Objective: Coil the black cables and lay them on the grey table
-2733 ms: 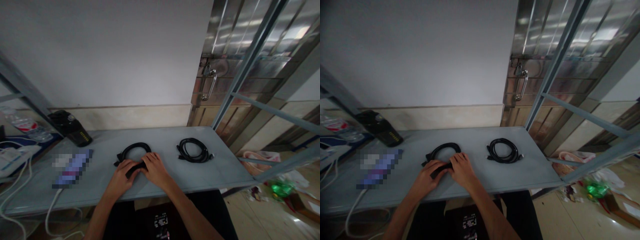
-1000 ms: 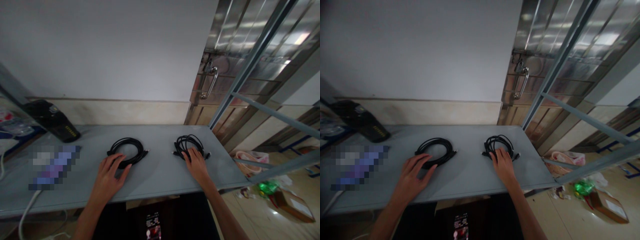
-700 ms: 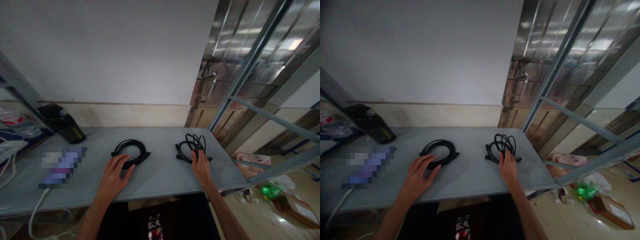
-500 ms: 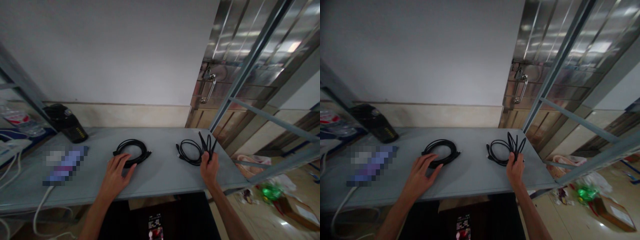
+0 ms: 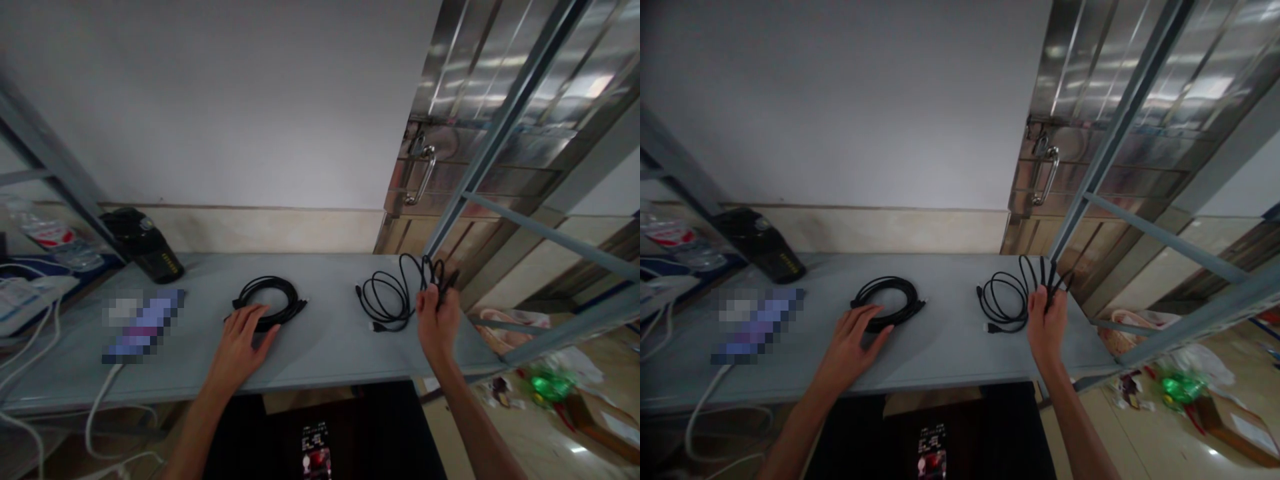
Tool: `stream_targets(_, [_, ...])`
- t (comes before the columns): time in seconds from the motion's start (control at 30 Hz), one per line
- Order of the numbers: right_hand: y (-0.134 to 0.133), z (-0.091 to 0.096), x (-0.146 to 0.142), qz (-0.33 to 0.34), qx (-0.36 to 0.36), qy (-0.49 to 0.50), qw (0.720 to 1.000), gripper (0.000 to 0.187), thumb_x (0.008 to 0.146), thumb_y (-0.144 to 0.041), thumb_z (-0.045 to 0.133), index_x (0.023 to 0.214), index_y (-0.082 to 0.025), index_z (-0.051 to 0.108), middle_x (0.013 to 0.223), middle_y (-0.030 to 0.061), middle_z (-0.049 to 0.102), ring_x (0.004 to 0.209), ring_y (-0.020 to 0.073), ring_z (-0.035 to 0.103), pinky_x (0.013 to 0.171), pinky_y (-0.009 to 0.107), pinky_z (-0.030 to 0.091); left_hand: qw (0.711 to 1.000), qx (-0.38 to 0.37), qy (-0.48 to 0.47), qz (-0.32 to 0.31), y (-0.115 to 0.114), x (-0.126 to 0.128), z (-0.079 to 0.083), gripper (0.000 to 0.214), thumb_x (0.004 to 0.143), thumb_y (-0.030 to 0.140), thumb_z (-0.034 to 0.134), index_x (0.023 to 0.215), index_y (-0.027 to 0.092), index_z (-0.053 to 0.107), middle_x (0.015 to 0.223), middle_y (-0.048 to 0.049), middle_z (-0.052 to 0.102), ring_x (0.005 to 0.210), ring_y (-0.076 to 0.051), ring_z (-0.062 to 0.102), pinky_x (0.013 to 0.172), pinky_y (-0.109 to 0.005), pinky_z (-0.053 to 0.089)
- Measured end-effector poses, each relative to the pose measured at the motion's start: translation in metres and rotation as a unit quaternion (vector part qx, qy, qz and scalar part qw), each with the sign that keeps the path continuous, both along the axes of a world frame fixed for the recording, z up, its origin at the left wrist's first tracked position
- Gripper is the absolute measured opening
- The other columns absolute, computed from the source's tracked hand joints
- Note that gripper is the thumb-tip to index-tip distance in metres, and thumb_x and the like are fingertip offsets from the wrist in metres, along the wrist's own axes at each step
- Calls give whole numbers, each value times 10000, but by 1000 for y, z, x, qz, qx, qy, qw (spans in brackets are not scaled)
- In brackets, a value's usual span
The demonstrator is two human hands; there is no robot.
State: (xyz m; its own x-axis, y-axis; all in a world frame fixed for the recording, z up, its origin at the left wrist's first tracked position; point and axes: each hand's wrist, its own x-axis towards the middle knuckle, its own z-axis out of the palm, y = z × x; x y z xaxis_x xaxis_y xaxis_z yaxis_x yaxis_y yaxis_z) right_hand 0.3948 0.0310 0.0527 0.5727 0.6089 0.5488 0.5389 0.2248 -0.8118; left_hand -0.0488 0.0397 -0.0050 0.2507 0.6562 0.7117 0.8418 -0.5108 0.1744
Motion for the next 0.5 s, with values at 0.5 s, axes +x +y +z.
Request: stream_targets(0.5, [11, 82, -8, 44, 42, -51, 997, 445, 1192, -693, 423, 980, -302, 440, 669, -25, 649, 498, 201, 584, 526, 370, 484, 1000, -10, -3, -7, 0, 1, -1, 456, 1157, 469, 669, 1552, 259, 580, 1398, -161, 733, 1280, -393, 717, 1123, -613, 607])
